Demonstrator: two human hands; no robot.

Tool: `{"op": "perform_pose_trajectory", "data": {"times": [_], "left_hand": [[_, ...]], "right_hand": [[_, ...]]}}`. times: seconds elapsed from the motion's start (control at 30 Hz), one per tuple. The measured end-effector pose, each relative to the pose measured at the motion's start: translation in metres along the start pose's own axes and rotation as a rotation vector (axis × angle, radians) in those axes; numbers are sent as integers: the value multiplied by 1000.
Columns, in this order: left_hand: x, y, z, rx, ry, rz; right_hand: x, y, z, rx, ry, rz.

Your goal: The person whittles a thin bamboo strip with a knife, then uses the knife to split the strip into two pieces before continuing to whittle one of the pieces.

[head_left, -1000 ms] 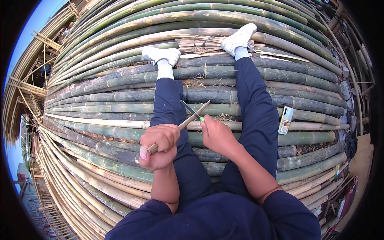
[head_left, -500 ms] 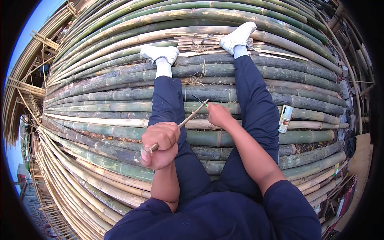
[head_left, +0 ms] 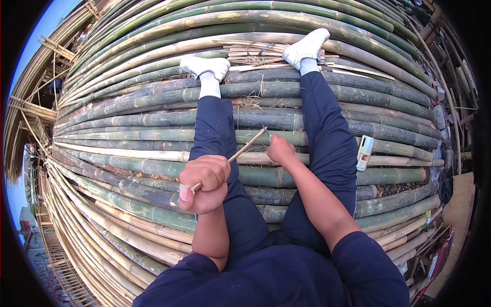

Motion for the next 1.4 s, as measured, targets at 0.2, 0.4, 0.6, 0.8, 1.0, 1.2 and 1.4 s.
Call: {"op": "perform_pose_trajectory", "data": {"times": [0.2, 0.4, 0.6, 0.8, 1.0, 1.2, 1.4], "left_hand": [[-1, 0, -9, -38, -11, -13], [1, 2, -2, 8, -5, 3], [0, 0, -9, 8, -31, -16], [7, 2, 2, 80, -35, -25], [6, 3, -13, 84, -83, -58], [8, 5, -8, 121, -77, -78], [9, 6, -15, 113, -80, -79]], "right_hand": [[55, -44, -31, 72, 112, -37], [2, 3, -2, -32, 70, 26], [47, -41, -52, 119, 8, -17], [14, -8, -20, 80, -51, -46], [12, -3, -6, 48, -39, -25], [10, -1, 6, -34, -34, -91], [9, -1, 15, -58, -33, -95]]}}
Point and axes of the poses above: each hand's wrist, its own y-axis towards the middle knuckle, its own z-axis out of the palm, x = y × z, the point moved 2 cm from there along y, towards the middle knuckle, and after that the axes turned 8 degrees about y, right-handed, at the moved point
